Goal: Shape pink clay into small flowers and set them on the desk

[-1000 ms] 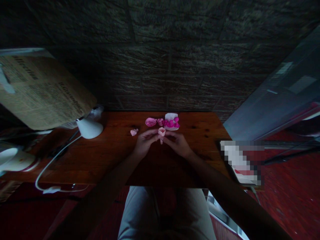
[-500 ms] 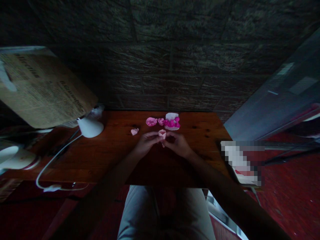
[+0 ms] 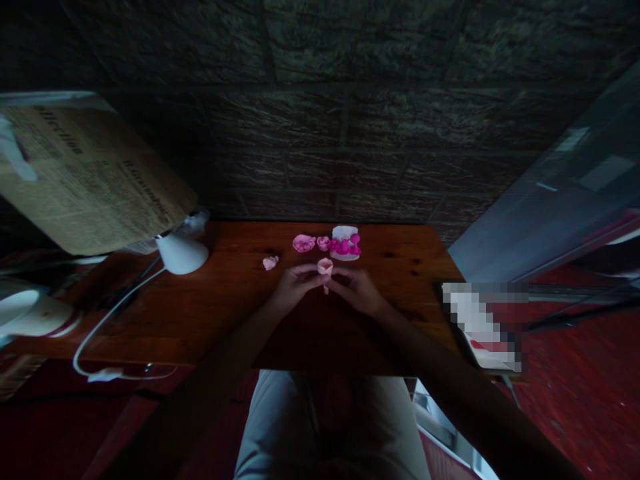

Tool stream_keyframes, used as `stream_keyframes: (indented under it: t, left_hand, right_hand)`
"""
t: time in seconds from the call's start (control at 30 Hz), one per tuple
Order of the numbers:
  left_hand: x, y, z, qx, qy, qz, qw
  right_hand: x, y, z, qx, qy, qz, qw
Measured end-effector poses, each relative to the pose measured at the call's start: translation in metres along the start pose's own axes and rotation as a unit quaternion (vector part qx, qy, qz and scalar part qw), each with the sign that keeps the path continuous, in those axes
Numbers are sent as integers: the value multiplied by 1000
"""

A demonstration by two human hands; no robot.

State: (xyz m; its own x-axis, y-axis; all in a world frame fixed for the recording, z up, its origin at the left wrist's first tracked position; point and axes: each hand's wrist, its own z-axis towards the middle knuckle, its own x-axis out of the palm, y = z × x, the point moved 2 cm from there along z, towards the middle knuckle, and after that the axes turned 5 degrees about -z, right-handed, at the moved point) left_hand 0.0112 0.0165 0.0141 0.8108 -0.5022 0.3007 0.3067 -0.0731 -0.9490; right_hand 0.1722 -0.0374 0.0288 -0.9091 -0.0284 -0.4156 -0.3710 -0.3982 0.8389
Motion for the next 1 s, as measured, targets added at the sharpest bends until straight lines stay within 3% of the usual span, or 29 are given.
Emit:
stream_keyframes:
  t: [0.2, 0.37, 0.67, 1.0]
  left_hand:
    - [1, -4, -2, 28, -5, 53, 998]
    - [2, -3, -1, 6, 12, 29, 999]
    - [-2, -2, -1, 7, -25, 36, 999]
    - [-3, 2, 1, -4, -26, 8, 1000]
  right_hand:
    - [2, -6, -1, 5, -19, -10, 1000]
    - [1, -7, 0, 4, -22, -7, 1000]
    - [1, -8, -1, -1, -26, -17, 1000]
    - [0, -7, -1, 2, -38, -22, 999]
